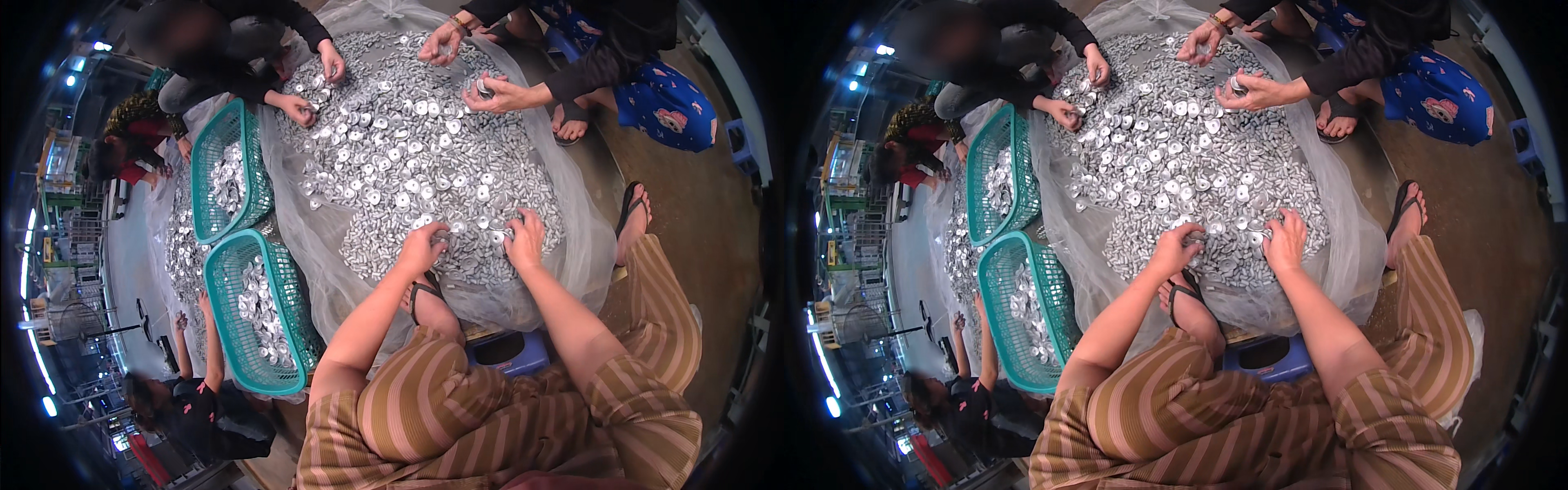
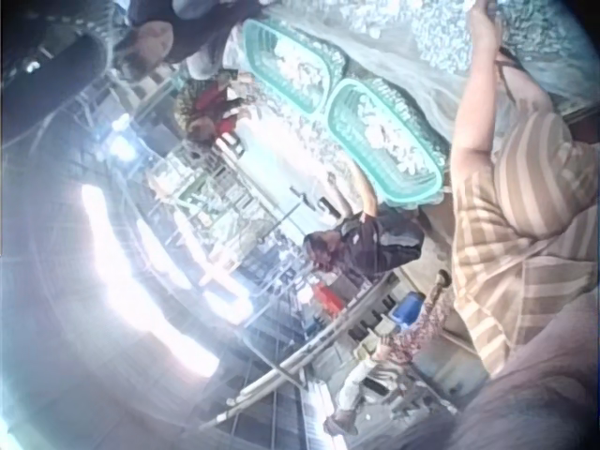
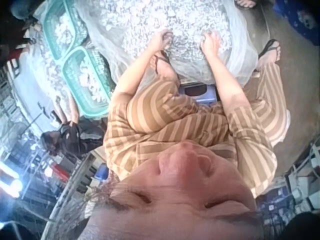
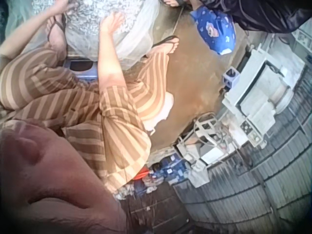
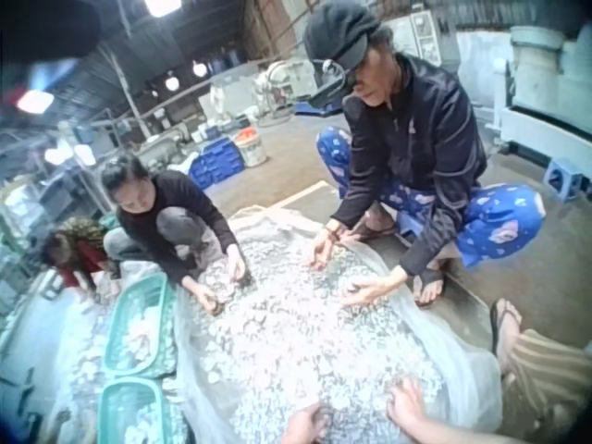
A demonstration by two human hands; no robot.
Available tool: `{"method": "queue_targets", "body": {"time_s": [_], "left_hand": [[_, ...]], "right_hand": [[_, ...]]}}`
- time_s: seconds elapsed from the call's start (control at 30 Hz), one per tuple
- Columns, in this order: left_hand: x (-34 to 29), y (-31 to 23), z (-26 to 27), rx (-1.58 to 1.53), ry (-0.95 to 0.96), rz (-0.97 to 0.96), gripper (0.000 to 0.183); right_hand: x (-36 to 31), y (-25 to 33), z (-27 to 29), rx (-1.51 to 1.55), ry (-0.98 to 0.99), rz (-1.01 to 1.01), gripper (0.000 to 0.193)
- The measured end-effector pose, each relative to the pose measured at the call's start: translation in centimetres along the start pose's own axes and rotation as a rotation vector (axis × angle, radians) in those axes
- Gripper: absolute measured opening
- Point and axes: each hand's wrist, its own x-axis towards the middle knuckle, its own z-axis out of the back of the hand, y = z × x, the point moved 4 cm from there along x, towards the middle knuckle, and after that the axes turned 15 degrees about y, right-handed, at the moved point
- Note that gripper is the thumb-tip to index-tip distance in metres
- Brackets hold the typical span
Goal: The person sorts through a large pile of small silver-colored metal pieces on a sheet on the floor, picking them up by hand and placing them into green plastic baskets.
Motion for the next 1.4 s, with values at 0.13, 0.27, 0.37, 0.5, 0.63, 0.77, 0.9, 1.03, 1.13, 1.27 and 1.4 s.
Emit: {"method": "queue_targets", "body": {"time_s": [0.13,0.27,0.37,0.5,0.63,0.77,0.9,1.03,1.13,1.27,1.4], "left_hand": [[-0.6,1.3,0.5,0.02,-0.066,0.045,0.04],[-0.2,2.4,0.6,-0.004,-0.004,0.123,0.033],[0.6,2.2,1.1,0.101,-0.135,0.01,0.023],[3.0,-0.3,-0.3,0.418,-0.084,-0.252,0.032],[5.4,0.6,-2.7,0.579,0.179,-0.221,0.035],[4.8,1.3,-1.4,0.286,0.201,-0.054,0.03],[2.2,2.7,3.2,-0.222,0.062,0.028,0.015],[-1.1,6.8,5.0,-1.184,-0.052,-0.026,0.008],[-1.5,5.8,4.6,-1.214,-0.032,0.047,0.01],[-1.1,4.3,2.0,0.025,0.075,0.05,0.019],[-1.4,4.2,1.1,0.277,-0.066,0.011,0.015]], "right_hand": [[-0.1,0.5,1.3,-0.025,0.017,-0.05,0.024],[0.1,1.2,2.1,-0.199,-0.004,-0.001,0.017],[0.5,2.3,2.8,-0.186,-0.017,-0.023,0.012],[2.6,2.7,2.5,0.096,0.121,-0.056,0.008],[4.8,2.9,0.5,0.396,0.152,-0.139,0.014],[5.3,4.5,0.4,0.085,0.455,-0.081,0.025],[5.0,3.3,-0.3,0.053,0.411,-0.04,0.031],[5.6,3.4,-0.5,0.262,0.381,-0.128,0.015],[6.2,0.4,-0.8,1.079,0.421,-0.299,0.009],[5.5,0.2,0.5,1.704,0.385,-0.449,0.011],[5.4,-0.5,1.2,1.641,0.418,-0.419,0.021]]}}
